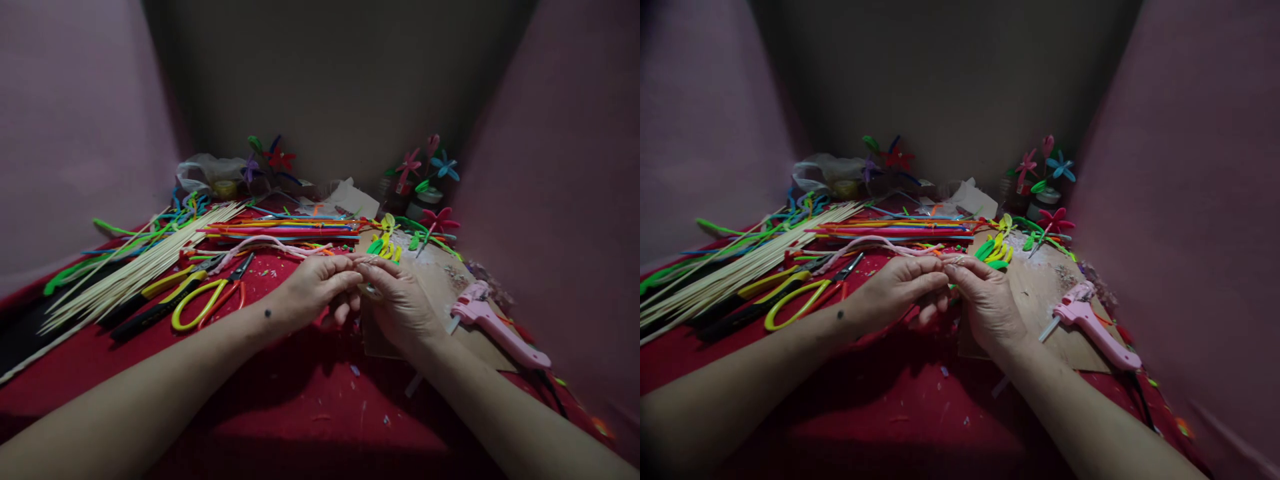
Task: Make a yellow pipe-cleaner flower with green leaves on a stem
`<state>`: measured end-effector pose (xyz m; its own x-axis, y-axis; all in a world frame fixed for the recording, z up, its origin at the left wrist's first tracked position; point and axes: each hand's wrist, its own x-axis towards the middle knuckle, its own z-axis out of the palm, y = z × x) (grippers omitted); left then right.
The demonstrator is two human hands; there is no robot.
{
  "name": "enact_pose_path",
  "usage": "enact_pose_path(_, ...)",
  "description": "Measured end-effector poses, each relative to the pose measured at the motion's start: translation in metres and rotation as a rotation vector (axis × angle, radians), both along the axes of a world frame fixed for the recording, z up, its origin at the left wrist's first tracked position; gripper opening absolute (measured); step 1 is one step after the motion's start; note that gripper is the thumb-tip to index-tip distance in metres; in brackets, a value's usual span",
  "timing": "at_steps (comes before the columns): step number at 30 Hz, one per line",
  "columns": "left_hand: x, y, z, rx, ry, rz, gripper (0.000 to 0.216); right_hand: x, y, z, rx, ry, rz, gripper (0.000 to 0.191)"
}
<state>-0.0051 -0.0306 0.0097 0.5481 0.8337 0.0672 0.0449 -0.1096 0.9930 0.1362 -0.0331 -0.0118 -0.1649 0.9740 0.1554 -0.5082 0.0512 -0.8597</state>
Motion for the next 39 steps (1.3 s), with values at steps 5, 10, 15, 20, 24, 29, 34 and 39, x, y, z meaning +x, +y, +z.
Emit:
enact_pose_path(5, 0.01, -0.007, -0.012, 0.254, 0.021, 0.249, 0.02, -0.004, 0.0, 0.0, -0.088, 0.063, -0.016, 0.007)
enact_pose_path(10, 0.007, -0.008, -0.02, 0.689, 0.225, 0.401, 0.019, -0.007, -0.001, 0.001, -0.156, 0.118, -0.068, 0.01)
enact_pose_path(15, 0.007, -0.003, -0.023, 0.929, 0.369, 0.395, 0.017, -0.007, -0.002, 0.0, -0.161, 0.113, -0.088, 0.01)
enact_pose_path(20, 0.006, -0.002, -0.022, 0.972, 0.387, 0.397, 0.02, -0.007, -0.002, 0.0, -0.15, 0.098, -0.109, 0.007)
enact_pose_path(24, 0.005, -0.005, -0.018, 0.921, 0.322, 0.375, 0.021, -0.006, 0.0, -0.002, -0.094, 0.088, -0.105, 0.006)
enact_pose_path(29, 0.007, -0.01, -0.013, 0.759, 0.179, 0.401, 0.018, -0.006, 0.001, -0.006, -0.043, 0.04, -0.104, 0.008)
enact_pose_path(34, 0.008, -0.013, -0.011, 0.507, 0.038, 0.402, 0.014, -0.006, 0.0, -0.003, -0.047, 0.054, -0.074, 0.009)
enact_pose_path(39, 0.009, -0.017, -0.002, 0.236, -0.104, 0.324, 0.013, -0.003, -0.002, 0.002, -0.063, 0.039, -0.018, 0.012)
